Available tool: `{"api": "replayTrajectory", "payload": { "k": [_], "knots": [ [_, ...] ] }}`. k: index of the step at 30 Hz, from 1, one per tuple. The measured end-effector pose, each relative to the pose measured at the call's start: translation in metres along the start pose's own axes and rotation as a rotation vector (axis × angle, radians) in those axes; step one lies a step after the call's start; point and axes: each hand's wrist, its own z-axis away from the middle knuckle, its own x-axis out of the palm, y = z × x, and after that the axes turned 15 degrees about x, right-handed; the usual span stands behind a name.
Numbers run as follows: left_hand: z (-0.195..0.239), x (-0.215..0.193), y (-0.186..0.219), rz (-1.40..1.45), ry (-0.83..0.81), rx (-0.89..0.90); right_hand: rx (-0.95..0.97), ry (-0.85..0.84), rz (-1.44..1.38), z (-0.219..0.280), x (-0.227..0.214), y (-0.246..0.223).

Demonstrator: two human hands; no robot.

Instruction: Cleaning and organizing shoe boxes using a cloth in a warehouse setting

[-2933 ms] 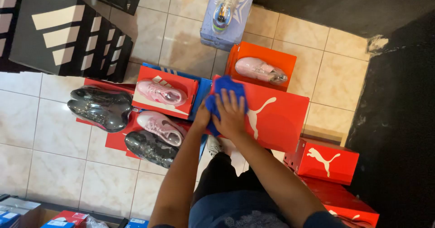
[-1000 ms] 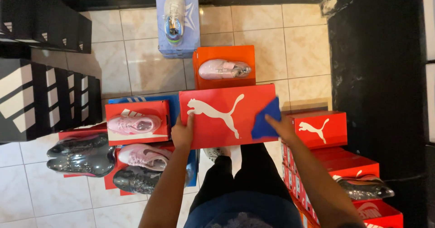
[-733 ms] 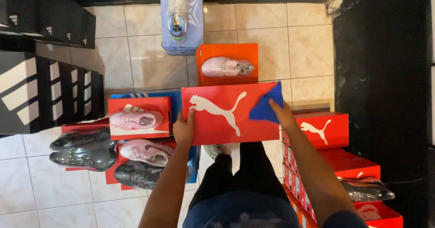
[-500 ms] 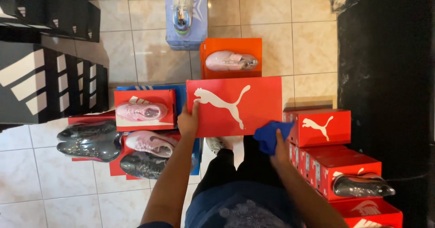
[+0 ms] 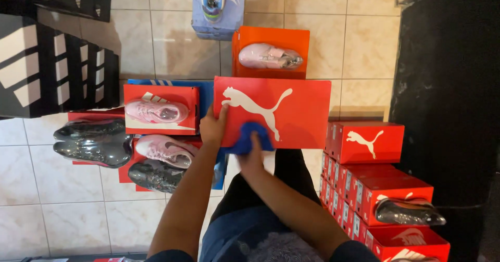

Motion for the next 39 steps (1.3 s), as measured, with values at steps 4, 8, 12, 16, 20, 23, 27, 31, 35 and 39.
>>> {"api": "replayTrajectory", "payload": {
  "k": [4,8,12,16,20,23,27,31,35,39],
  "knots": [
    [-0.003,0.002,0.003,0.008,0.042,0.024,-0.311,0.077,-0.1,0.045,-0.037,-0.117],
    [0.003,0.0,0.002,-0.005,0.039,0.005,-0.444,0.156,-0.251,0.054,-0.035,-0.142],
    [-0.005,0.003,-0.005,-0.018,0.065,-0.003,-0.282,0.127,-0.134,0.108,0.087,-0.007],
    [-0.008,-0.001,-0.011,-0.028,0.071,-0.009,-0.136,0.104,0.041,0.026,0.032,0.002],
    [0.0,0.001,-0.003,0.012,0.06,-0.021,-0.323,0.16,-0.033,0.034,-0.019,-0.104],
    [0.003,0.0,0.002,0.006,0.037,-0.038,-0.429,0.269,-0.209,0.068,-0.036,-0.196],
    [0.004,-0.005,0.011,0.021,0.044,-0.046,-0.465,0.272,-0.245,0.077,0.008,-0.143],
    [0.002,-0.005,0.009,-0.004,0.022,-0.055,-0.261,0.201,0.204,0.069,0.043,-0.018],
    [-0.002,0.0,0.003,-0.004,0.031,-0.059,0.144,0.126,0.487,0.037,0.025,0.009],
    [-0.006,0.007,-0.006,-0.019,-0.011,-0.092,0.276,0.215,0.94,0.11,0.001,-0.05]
  ]
}}
